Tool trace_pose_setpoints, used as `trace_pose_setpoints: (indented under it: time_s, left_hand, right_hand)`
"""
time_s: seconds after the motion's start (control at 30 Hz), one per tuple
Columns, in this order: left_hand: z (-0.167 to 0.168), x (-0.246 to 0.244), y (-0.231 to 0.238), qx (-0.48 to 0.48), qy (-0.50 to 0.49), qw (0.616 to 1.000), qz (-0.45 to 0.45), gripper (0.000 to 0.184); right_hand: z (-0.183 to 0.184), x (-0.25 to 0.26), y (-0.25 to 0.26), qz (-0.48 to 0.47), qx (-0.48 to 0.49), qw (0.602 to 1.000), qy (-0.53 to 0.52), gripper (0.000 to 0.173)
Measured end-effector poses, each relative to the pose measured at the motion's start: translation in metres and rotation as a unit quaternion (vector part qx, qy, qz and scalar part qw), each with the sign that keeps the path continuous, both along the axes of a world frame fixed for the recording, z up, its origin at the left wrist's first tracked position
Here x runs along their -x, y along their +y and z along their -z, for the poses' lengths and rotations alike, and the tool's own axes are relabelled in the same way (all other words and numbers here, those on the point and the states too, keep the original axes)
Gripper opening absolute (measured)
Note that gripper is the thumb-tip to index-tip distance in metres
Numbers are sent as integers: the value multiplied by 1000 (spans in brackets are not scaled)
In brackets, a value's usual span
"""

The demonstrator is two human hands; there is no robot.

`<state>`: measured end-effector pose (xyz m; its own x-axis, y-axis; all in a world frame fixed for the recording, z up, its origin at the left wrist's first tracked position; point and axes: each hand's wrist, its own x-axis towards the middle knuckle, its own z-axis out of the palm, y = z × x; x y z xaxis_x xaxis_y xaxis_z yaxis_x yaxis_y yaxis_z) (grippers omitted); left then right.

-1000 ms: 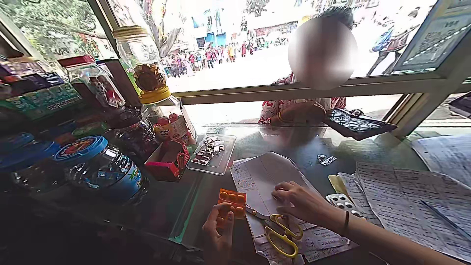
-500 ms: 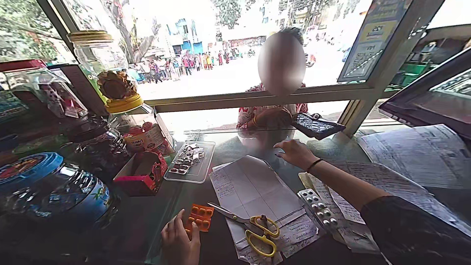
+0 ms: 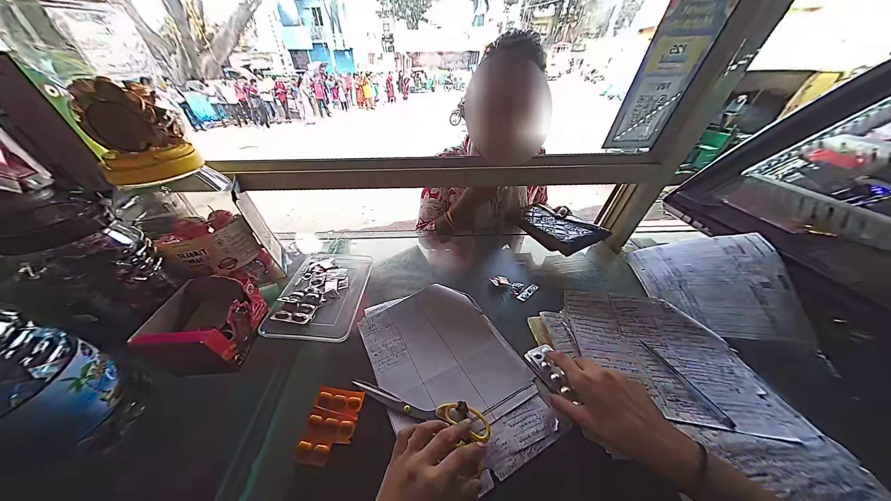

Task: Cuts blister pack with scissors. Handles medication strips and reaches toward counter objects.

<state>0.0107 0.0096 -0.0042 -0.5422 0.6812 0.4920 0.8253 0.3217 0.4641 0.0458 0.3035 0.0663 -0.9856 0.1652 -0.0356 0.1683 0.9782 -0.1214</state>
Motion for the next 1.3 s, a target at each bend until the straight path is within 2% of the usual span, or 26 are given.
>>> trace_pose_setpoints:
  time_s: [0.1, 0.17, 0.2, 0.27, 0.3, 0.33, 0.4, 0.47, 0.53, 0.6, 0.7, 0.77, 0.83, 0.9, 0.97, 1.03, 1.1, 1.2, 1.3]
  left_hand:
    - [0, 8, -5, -14, -2, 1000, -18, 27]
    - [-1, 11, -4, -44, 0, 999, -31, 27]
    - [-4, 11, -2, -70, -12, 997, -31, 28]
    - [-10, 5, 8, -140, -65, 988, -15, 34]
    - [-12, 1, 13, -178, -104, 979, -1, 39]
    - [-14, -3, 18, -213, -144, 966, 13, 44]
    - [-15, -10, 27, -270, -226, 935, 43, 56]
    - [-14, -16, 31, -333, -303, 889, 80, 59]
    - [-15, -20, 32, -391, -351, 847, 87, 49]
    - [-16, -22, 32, -426, -360, 827, 65, 43]
    - [-19, -24, 28, -447, -352, 822, 6, 41]
    - [-18, -24, 25, -445, -340, 829, -4, 40]
    - [-15, -23, 22, -434, -334, 836, 33, 43]
    - [-13, -22, 20, -416, -352, 833, 96, 65]
    - [-11, -23, 22, -432, -385, 800, 156, 76]
    - [-10, -25, 26, -466, -368, 790, 152, 64]
    - [-11, -24, 27, -485, -337, 797, 125, 54]
    - [-11, -21, 23, -471, -324, 811, 122, 60]
    - [-6, -18, 28, -468, -325, 807, 152, 72]
  right_hand:
    - [12, -12, 6, -21, 69, 980, 183, 55]
    - [8, -24, -4, -47, 189, 952, 237, 53]
    - [3, -32, -12, -66, 304, 925, 219, 51]
    - [1, -44, -25, -122, 532, 825, 143, 43]
    - [4, -46, -32, -140, 610, 773, 102, 40]
    - [6, -47, -39, -145, 660, 734, 66, 39]
    - [9, -47, -53, -163, 695, 700, 21, 36]
    - [14, -44, -63, -188, 673, 714, 33, 36]
    - [20, -40, -72, -199, 613, 760, 82, 34]
    - [24, -38, -76, -189, 544, 809, 117, 32]
    - [30, -36, -78, -184, 456, 854, 169, 46]
    - [33, -36, -79, -185, 428, 857, 220, 41]
    - [35, -37, -81, -185, 388, 848, 310, 27]
    - [39, -34, -87, -192, 304, 831, 425, 8]
    - [41, -34, -90, -224, 234, 809, 491, 3]
    - [44, -36, -93, -262, 207, 806, 489, 4]
    - [43, -40, -94, -278, 240, 817, 445, 9]
    - [33, -47, -93, -247, 247, 859, 375, 28]
    - [34, -47, -94, -245, 254, 864, 360, 25]
